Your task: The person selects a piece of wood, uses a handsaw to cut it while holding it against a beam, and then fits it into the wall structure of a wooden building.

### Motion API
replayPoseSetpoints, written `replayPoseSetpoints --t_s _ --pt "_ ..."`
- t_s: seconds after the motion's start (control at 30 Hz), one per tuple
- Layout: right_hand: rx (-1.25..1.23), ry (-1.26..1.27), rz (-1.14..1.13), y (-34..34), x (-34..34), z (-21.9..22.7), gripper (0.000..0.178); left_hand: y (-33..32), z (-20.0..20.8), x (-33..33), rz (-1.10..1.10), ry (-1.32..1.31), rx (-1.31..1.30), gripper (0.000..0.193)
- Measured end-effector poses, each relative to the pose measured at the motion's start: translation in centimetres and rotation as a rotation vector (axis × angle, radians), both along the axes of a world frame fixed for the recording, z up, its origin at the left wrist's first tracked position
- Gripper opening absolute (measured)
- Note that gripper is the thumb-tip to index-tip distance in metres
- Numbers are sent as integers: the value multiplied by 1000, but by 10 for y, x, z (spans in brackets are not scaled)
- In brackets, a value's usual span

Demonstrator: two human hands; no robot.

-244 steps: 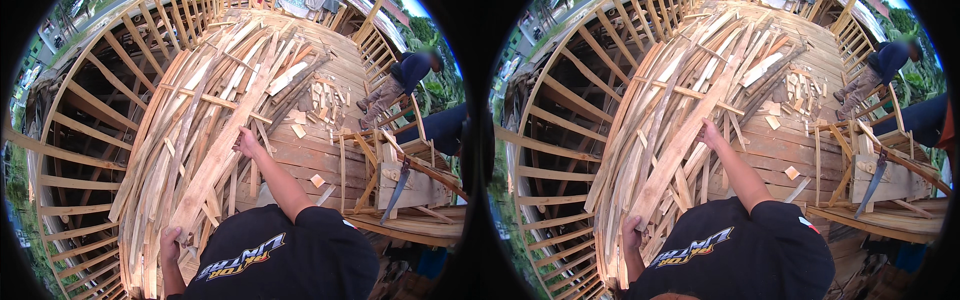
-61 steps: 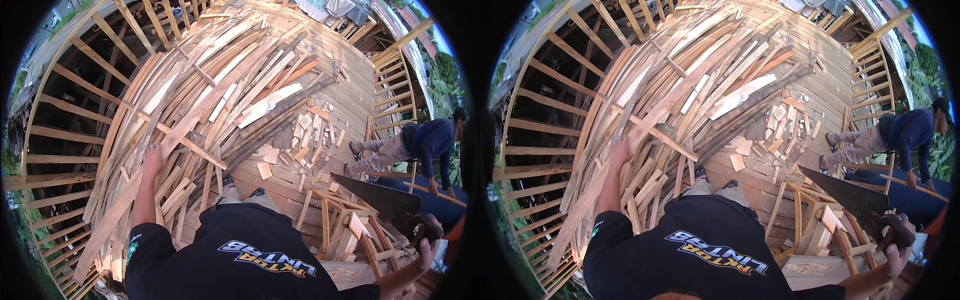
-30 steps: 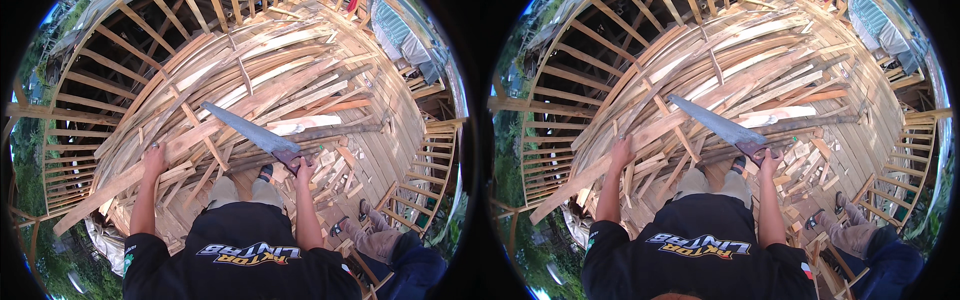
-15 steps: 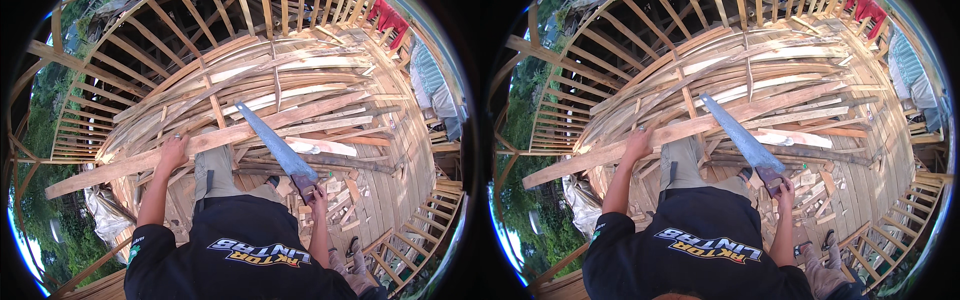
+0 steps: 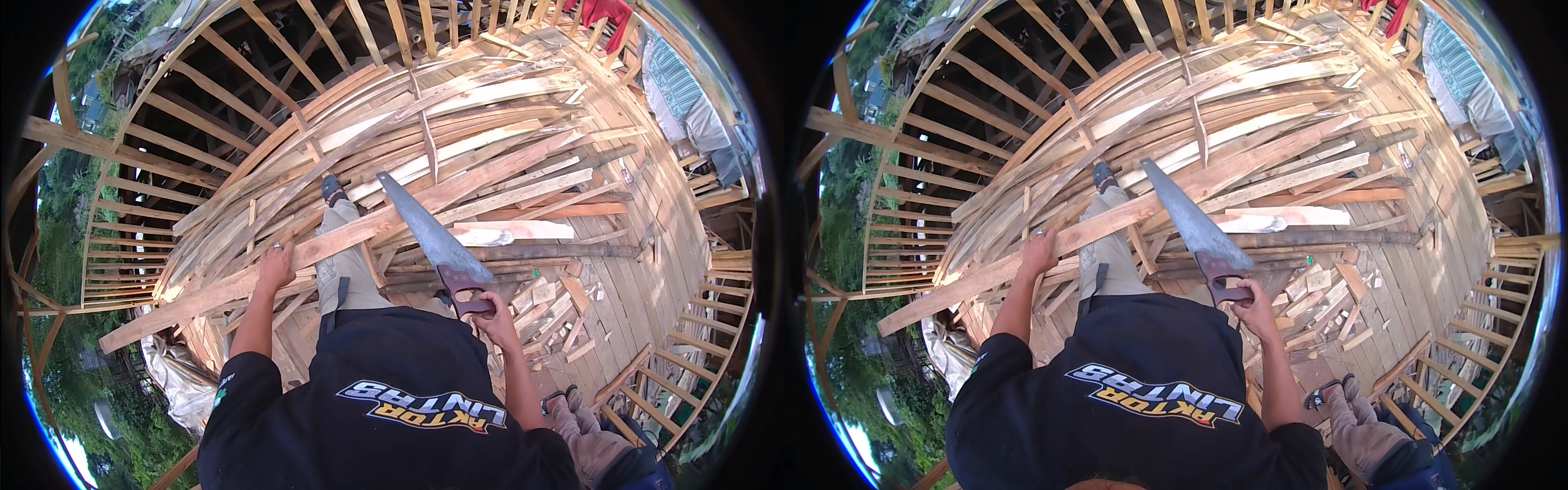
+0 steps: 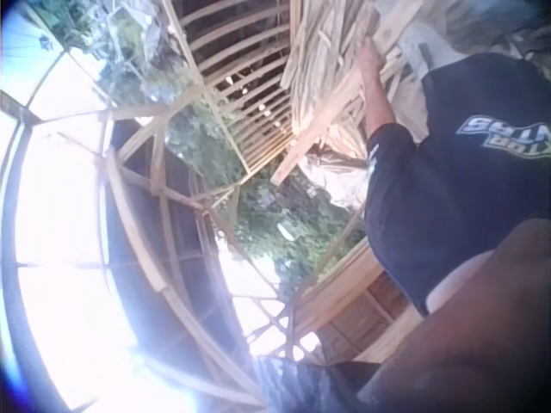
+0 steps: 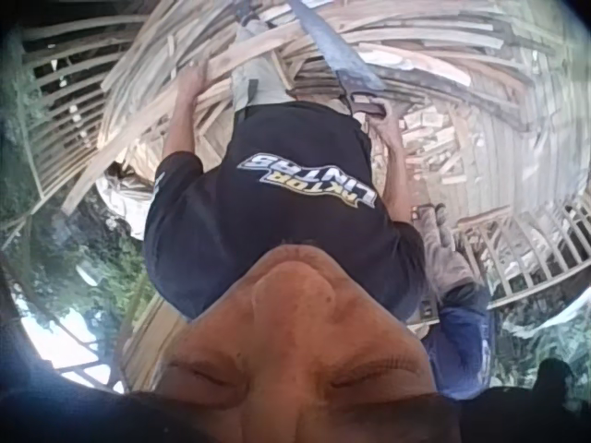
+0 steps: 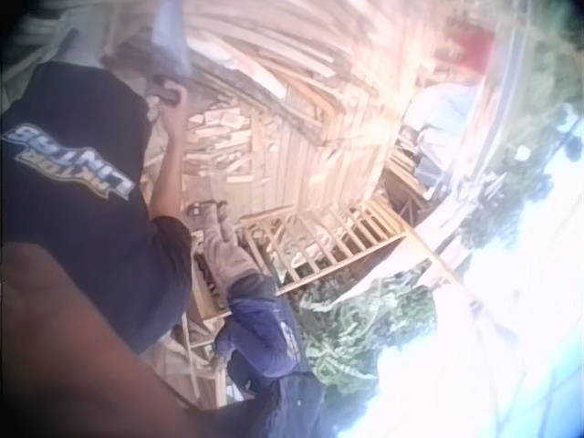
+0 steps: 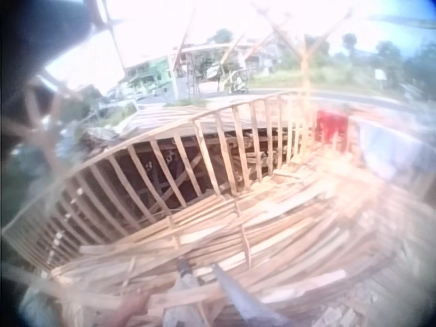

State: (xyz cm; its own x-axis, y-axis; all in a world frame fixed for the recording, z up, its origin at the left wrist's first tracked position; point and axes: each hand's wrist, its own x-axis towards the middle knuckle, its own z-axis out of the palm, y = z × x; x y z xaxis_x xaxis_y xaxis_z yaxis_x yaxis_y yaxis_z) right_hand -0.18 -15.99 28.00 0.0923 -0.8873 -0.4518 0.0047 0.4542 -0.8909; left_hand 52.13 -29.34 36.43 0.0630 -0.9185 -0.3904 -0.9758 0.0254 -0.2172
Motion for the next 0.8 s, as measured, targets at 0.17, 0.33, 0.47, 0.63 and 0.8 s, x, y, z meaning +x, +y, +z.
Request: replayPoseSetpoints --t_s 0.17,0.33,0.47,0.63,0.8 --pt "-213 710 194 -16 26 13 44 -30 17 -20 -62 -15 125 58" --pt "-422 973 341 -37 49 39 35 -58 -6 -20 -83 36 11 66" --pt "-552 1028 354 -54 72 52 26 -90 -45 -63 -70 187 -33 58" --pt "-548 929 306 -70 91 65 15 -98 -89 -94 52 316 44 54" --pt "-12 188 -77 -73 108 69 8 -99 -93 -105 107 483 19 48"
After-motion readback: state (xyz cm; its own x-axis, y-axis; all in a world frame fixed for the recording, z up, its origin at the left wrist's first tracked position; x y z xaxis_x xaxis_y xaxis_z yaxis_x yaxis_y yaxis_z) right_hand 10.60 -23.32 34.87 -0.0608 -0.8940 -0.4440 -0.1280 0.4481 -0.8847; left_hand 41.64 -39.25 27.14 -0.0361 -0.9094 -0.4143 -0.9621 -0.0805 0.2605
